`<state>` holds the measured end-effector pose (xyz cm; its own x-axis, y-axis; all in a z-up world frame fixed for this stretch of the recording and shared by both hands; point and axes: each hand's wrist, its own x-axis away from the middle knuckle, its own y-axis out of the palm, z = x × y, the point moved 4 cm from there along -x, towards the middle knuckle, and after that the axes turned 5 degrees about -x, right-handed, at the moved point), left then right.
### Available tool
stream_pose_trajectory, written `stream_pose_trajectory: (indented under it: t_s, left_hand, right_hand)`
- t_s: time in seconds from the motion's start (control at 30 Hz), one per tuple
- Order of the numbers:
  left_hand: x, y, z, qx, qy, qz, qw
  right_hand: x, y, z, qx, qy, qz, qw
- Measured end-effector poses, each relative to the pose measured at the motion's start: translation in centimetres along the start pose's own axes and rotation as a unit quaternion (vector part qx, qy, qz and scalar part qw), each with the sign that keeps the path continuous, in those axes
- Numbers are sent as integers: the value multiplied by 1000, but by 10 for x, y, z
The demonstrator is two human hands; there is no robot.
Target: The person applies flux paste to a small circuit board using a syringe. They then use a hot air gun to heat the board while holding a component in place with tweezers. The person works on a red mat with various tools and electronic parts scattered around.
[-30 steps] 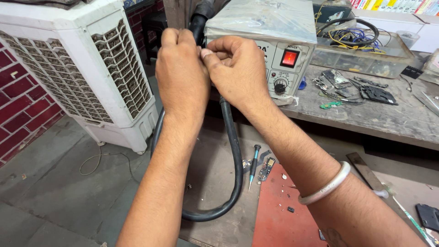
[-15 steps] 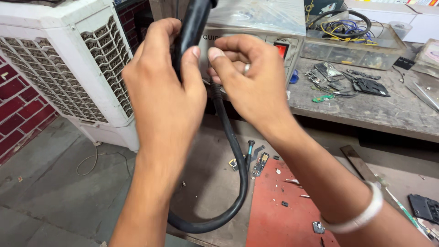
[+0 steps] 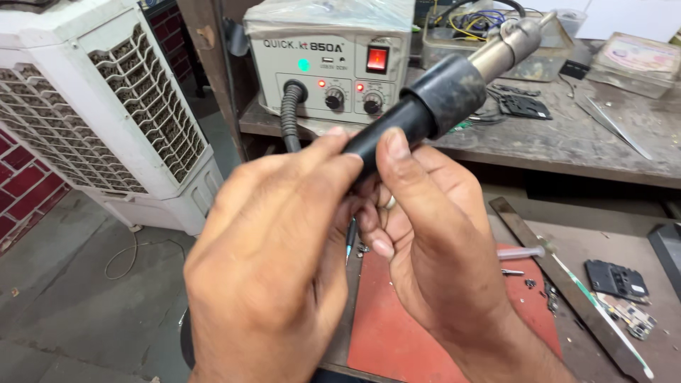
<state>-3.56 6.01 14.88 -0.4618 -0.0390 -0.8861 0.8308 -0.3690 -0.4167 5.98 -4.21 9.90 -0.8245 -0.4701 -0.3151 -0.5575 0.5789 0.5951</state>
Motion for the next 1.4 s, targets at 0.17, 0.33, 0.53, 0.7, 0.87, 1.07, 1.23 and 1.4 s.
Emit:
stream_pose_trajectory:
  t_s: [0.17, 0.33, 0.53, 0.7, 0.87, 1.07, 1.23, 1.4]
  left_hand:
    - [18, 9, 22, -47, 100, 56, 992]
    - [48, 47, 12, 115, 23, 10, 993]
    - [38, 75, -7, 327, -166, -44, 929]
    - [22, 98, 3, 481, -112, -56, 868]
    - [18, 103, 1, 613, -110, -49, 781]
    - [8, 100, -14, 579, -90, -65, 807]
    - [18, 110, -17, 553, -100, -118, 819]
    - [38, 116, -16, 537, -157, -181, 809]
  right_hand:
    - [16, -8, -9, -33, 11, 49, 998]
    - [21, -27, -14, -97, 19, 24, 995]
    - [22, -34, -17, -121, 4, 35, 992]
    - [25, -35, -15, -125, 71, 188, 972]
    - [39, -70, -26, -21, 104, 59, 993]
    - [66, -158, -64, 147, 109, 166, 969]
    - [77, -187, -69, 558, 81, 173, 808]
    - [76, -176, -57, 767, 56, 62, 636]
